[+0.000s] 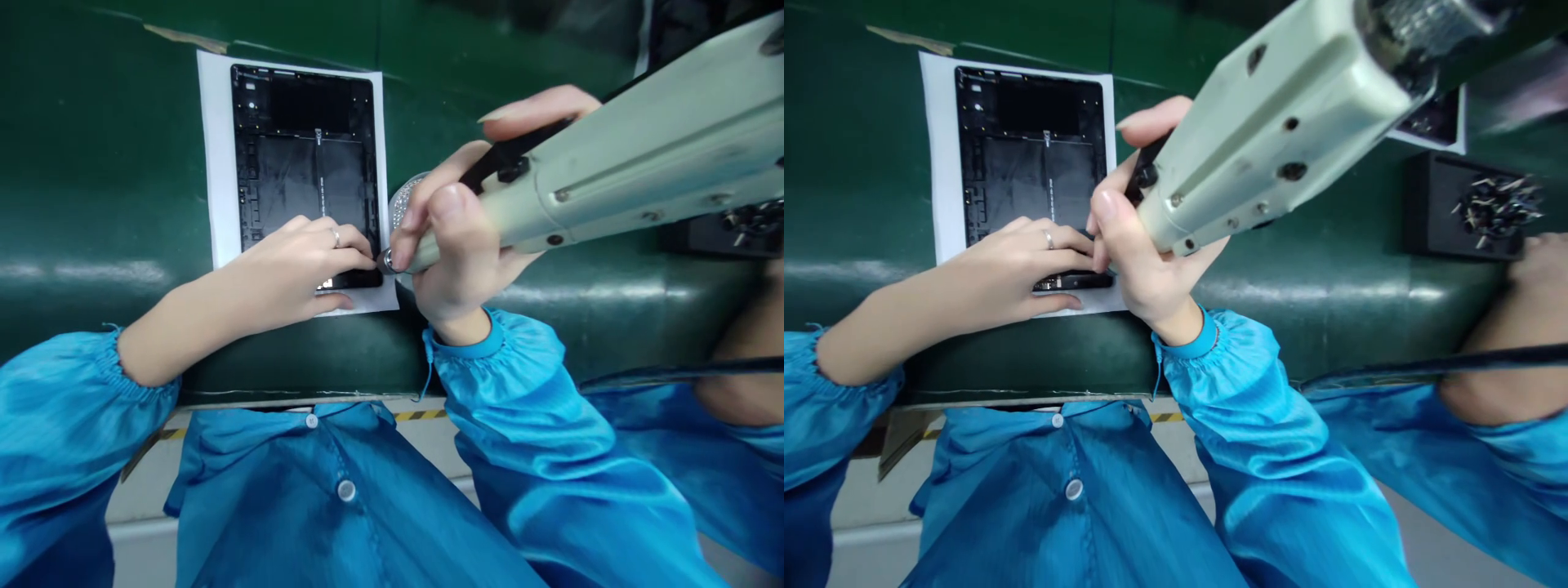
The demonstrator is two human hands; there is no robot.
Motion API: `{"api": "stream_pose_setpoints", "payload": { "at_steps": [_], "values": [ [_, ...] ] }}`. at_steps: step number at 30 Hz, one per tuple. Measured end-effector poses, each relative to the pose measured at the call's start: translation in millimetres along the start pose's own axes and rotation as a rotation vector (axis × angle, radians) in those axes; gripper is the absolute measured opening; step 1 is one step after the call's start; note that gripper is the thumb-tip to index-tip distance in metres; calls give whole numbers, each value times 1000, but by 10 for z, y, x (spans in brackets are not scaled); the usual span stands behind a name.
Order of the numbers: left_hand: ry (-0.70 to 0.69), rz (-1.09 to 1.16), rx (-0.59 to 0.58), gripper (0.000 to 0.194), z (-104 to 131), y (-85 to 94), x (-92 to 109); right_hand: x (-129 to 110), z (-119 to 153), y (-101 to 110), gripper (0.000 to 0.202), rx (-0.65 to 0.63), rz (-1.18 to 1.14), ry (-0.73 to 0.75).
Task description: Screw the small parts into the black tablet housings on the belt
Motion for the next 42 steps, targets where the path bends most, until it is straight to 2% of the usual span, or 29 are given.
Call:
{"api": "stream_pose_setpoints", "payload": {
  "at_steps": [2,6,8,11,13,16,21,29,42],
  "values": [
    [-6,8,19,36,6,6,-21,36,2,10,33,32,6,-16],
    [-8,10,8,36,1,10,-34,29,-72,12,34,93,-109,162],
    [7,1,-14,37,-6,6,-36,50,-134,110,31,179,-162,221],
    [16,6,-15,34,-6,12,-33,58,-204,370,29,361,-128,281],
    [13,10,-2,31,-2,16,-34,62,-233,492,30,420,-95,305],
    [8,7,8,30,4,12,-45,120,-270,522,29,394,-78,295],
    [2,12,8,32,-2,17,-57,195,-301,416,31,287,-149,337],
    [10,29,13,31,2,8,-66,213,-300,342,26,263,-251,363],
    [21,30,7,31,-4,-4,-71,196,-292,333,36,263,-222,356]
  ]
}}
Point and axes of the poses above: each hand's wrist, its own z-axis away from the middle knuckle, its own y-axis out of the back of the hand, x = y × z, the point moved 9 cm from there along -z, towards the middle knuckle, and after that the axes turned 7 degrees about y, right-handed, at the moved point
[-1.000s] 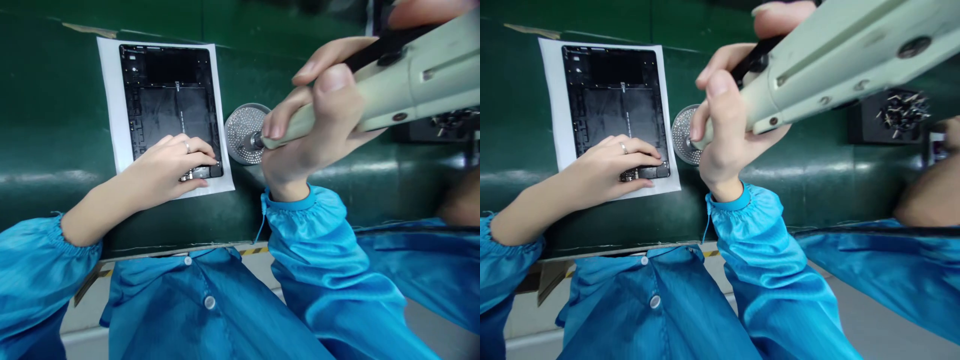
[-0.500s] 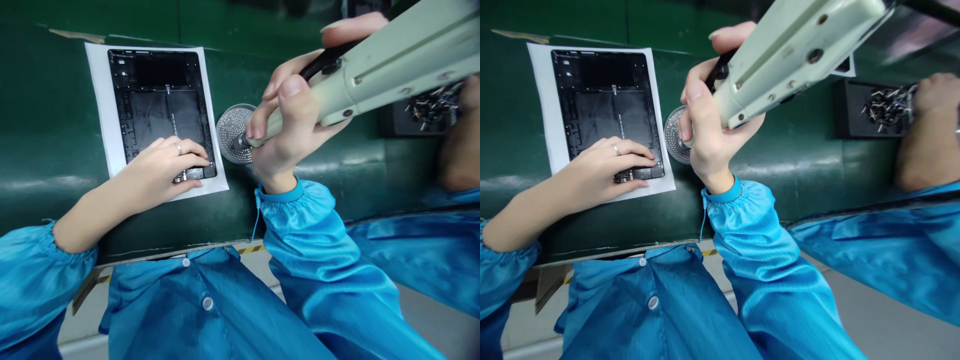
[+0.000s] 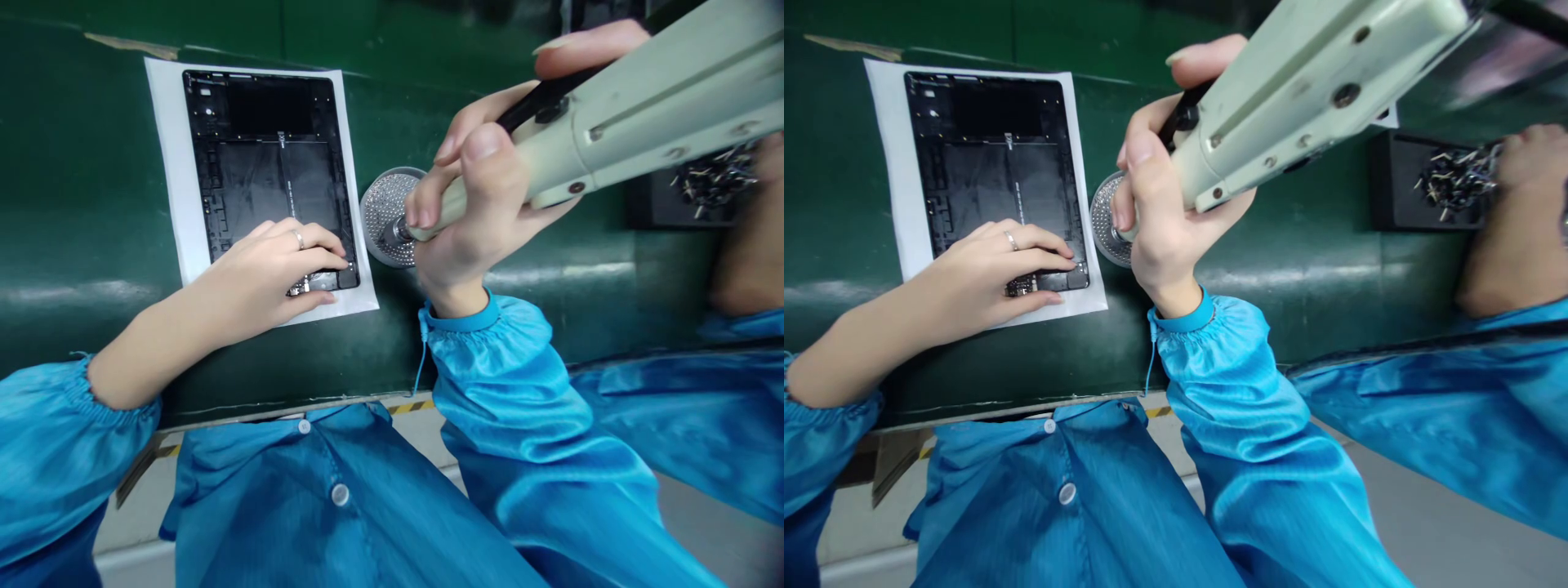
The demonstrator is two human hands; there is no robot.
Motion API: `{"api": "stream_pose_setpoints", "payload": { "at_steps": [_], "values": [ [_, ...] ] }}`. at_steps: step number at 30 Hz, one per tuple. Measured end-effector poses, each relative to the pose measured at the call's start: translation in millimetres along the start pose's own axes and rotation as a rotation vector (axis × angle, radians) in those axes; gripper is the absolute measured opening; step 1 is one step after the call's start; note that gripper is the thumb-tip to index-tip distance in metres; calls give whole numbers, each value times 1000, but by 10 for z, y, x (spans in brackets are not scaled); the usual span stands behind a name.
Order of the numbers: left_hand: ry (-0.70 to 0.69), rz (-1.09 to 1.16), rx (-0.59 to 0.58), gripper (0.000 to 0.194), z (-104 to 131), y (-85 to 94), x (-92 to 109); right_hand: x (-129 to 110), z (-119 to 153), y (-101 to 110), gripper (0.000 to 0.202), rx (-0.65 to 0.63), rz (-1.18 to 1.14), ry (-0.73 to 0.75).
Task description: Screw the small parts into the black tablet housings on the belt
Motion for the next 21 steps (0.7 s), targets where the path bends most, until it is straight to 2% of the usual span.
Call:
{"api": "stream_pose_setpoints", "payload": {
  "at_steps": [5,21],
  "values": [
    [1,-7,0,31,2,0,4,-17,1,-16,50,-2,154,-2],
    [9,16,-10,33,-3,9,13,-47,24,-6,40,32,79,10]
  ]
}}
Point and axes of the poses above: each hand's wrist, its own z-axis away from the middle knuckle, its own y-axis out of the back of the hand, x = y × z, the point moved 9 cm from there along -z, towards the middle knuckle, and after that the axes turned 7 degrees about y, right-handed, at the moved point
